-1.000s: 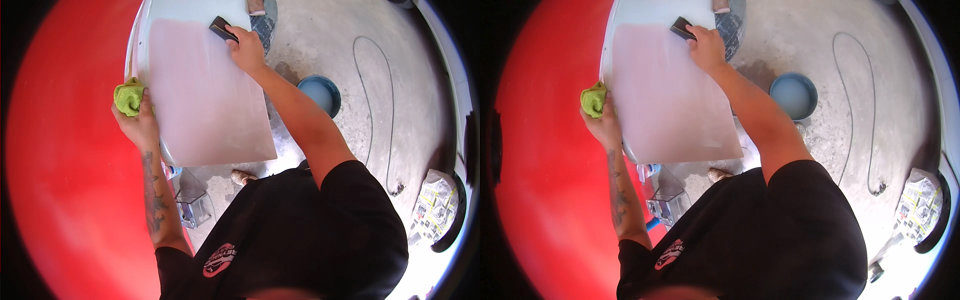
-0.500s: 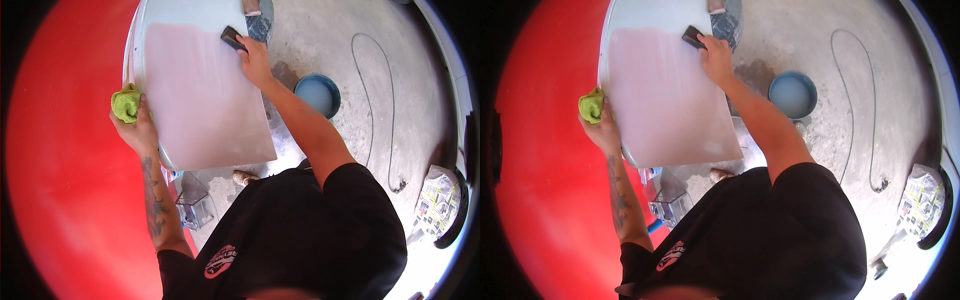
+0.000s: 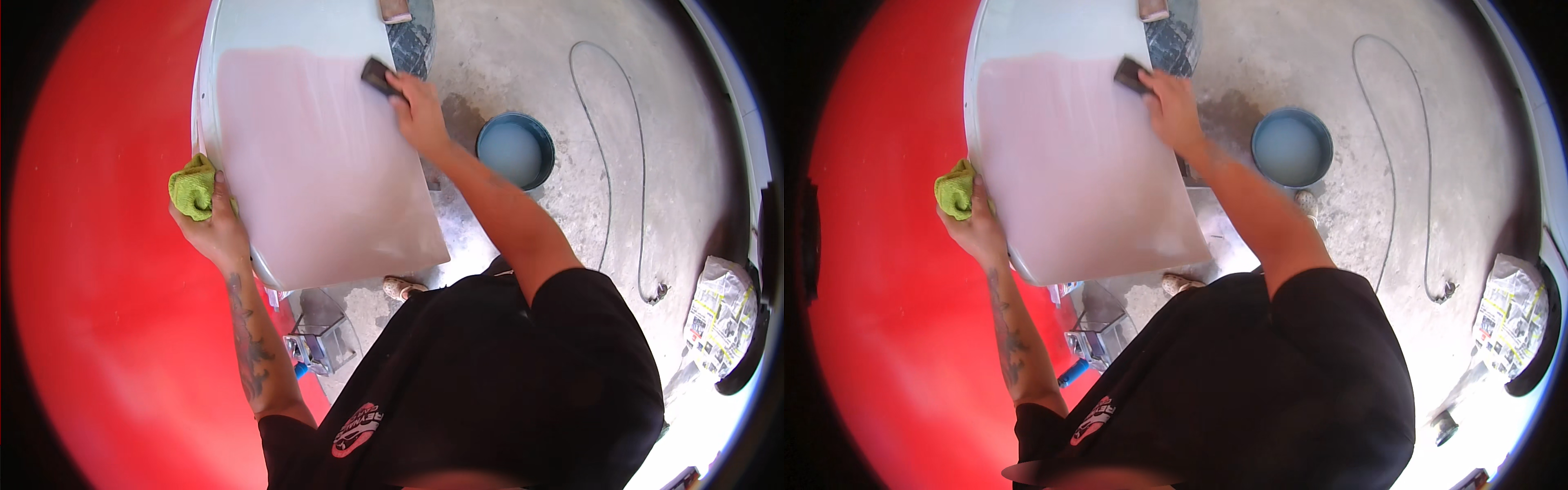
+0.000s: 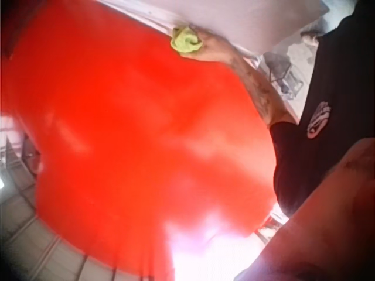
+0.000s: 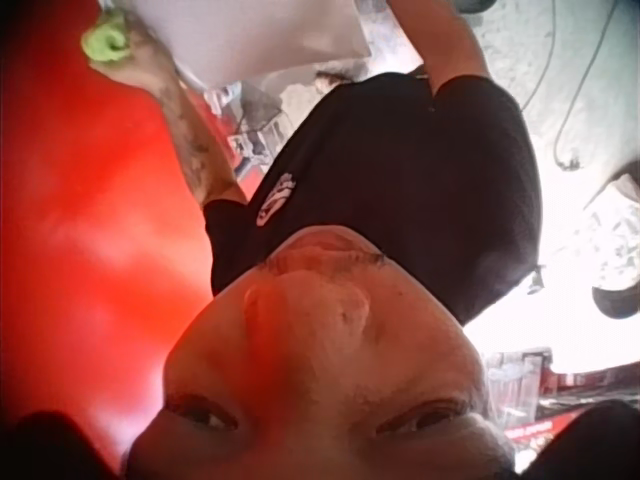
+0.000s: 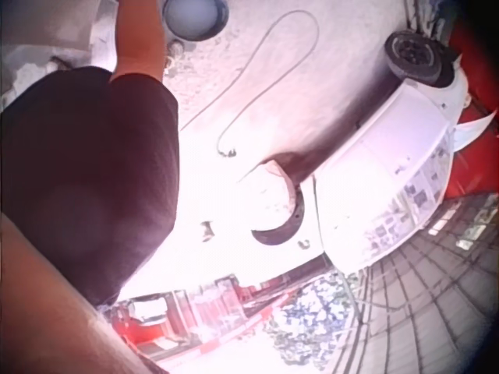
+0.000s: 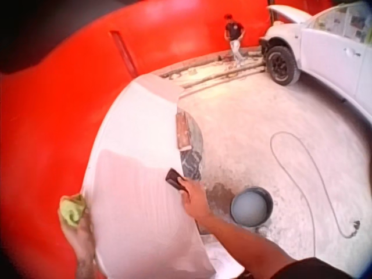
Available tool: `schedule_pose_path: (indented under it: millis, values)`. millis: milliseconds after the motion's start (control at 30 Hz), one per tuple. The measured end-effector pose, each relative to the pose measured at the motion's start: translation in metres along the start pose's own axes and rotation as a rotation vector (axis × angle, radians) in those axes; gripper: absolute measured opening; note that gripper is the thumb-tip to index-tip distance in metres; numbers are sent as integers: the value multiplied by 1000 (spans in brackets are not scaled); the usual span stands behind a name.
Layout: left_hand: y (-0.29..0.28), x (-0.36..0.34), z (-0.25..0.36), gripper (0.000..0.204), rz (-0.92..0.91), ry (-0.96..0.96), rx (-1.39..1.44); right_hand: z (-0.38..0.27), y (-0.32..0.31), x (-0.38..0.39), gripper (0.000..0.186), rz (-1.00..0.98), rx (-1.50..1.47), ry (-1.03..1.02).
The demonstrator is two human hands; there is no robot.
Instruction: The person is wet-sanding a white car bumper using a sanding block and rinsing it with water from a bucket and a cloth.
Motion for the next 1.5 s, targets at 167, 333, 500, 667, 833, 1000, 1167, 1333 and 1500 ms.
schedule_pose_path:
  millis: [167, 333, 500, 667, 833, 1000, 1167, 1333, 1500]
  values:
    - [-5, 0, -6, 57, -4, -7, 1, 3, 7, 10, 47, -60, -40, -4]
    - [-15, 0, -8, 57, 10, -11, -29, -47, -46, 161, 57, -332, -12, 54]
    - [-7, -1, -5, 56, 7, 12, -11, -26, -13, 69, 51, -166, 105, 60]
    - [-6, 1, -4, 55, -15, 4, 9, -32, 12, 25, 48, -99, 82, 78]
    - [-14, 1, -8, 54, 2, 12, 25, -129, -26, 179, 61, -471, -26, -177]
    - [-12, 1, -11, 53, 15, 7, 63, -112, 16, 97, 55, -294, 61, -314]
    - [-10, 1, -7, 52, 11, 27, 31, -108, 54, -27, 51, -32, -27, -109]
    - [-17, 2, -11, 52, 10, 11, -43, -155, 5, 135, 57, -341, -77, -240]
    - [-15, 1, -17, 52, 17, 4, 27, -151, 26, 94, 52, -264, -66, -365]
Point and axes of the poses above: each hand's wrist, its own x-axis away from the middle knuckle, its own y-axis out of the palm, z = x × y, the point moved 8 cm from there along -x, towards the middle knuckle, and after that the axes turned 9 degrees about y, right-handed, at the moved point
